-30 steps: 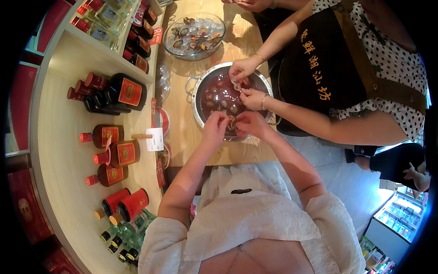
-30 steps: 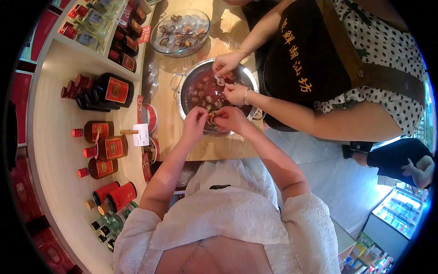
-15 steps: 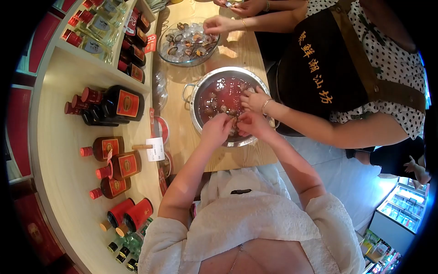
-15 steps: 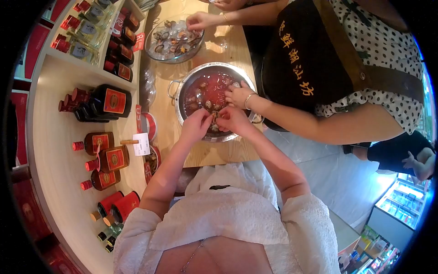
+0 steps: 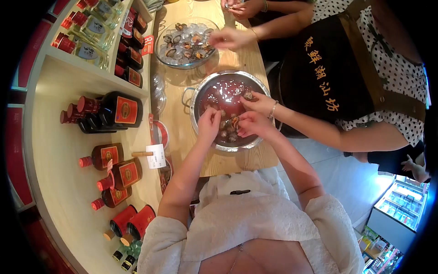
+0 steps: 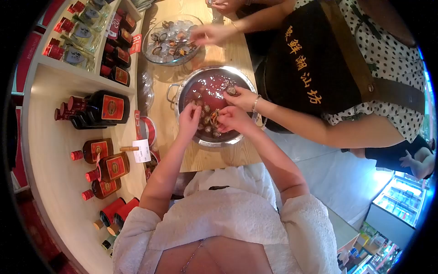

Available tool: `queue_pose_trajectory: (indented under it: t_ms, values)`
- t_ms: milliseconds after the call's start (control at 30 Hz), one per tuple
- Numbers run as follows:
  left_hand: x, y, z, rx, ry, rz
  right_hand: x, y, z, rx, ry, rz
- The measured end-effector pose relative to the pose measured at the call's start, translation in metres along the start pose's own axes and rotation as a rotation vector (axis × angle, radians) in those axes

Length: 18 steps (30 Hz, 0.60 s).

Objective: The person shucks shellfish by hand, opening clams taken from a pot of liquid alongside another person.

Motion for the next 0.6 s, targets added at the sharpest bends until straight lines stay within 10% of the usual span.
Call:
queue_pose_trajectory:
  t_ms: [100,233,333,400,600]
  values:
    - [0.006,0.001,0.007,-0.022,-0.619,0.416,-0.008,0.0,0.001,-0.011,-0.039,0.034]
    - [0.007,0.0,0.012,0.07,-0.652,0.688,-0.019,-0.002,0.005,-0.004,-0.14,0.069]
    - [0.002,-0.009,0.003,0.105,-0.458,0.3,-0.009,-0.012,0.004,-0.022,-0.221,0.055]
    - [0.001,-0.006,0.004,-0.106,0.385,-0.124,-0.005,-0.014,0.006,-0.024,-0.223,0.034]
    - [0.019,0.006,0.003,-0.221,0.433,-0.058,-0.011,-0.023,0.018,-0.053,-0.169,-0.015]
Point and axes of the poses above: each hand's wrist, its own y-axis away from the middle knuckle, its own z-axis out of the palm, x = y × z, the point moved 4 cm from there along -y, towards the middle knuckle, and after that the axes turned 4 degrees about y, right-handed, at the moved point
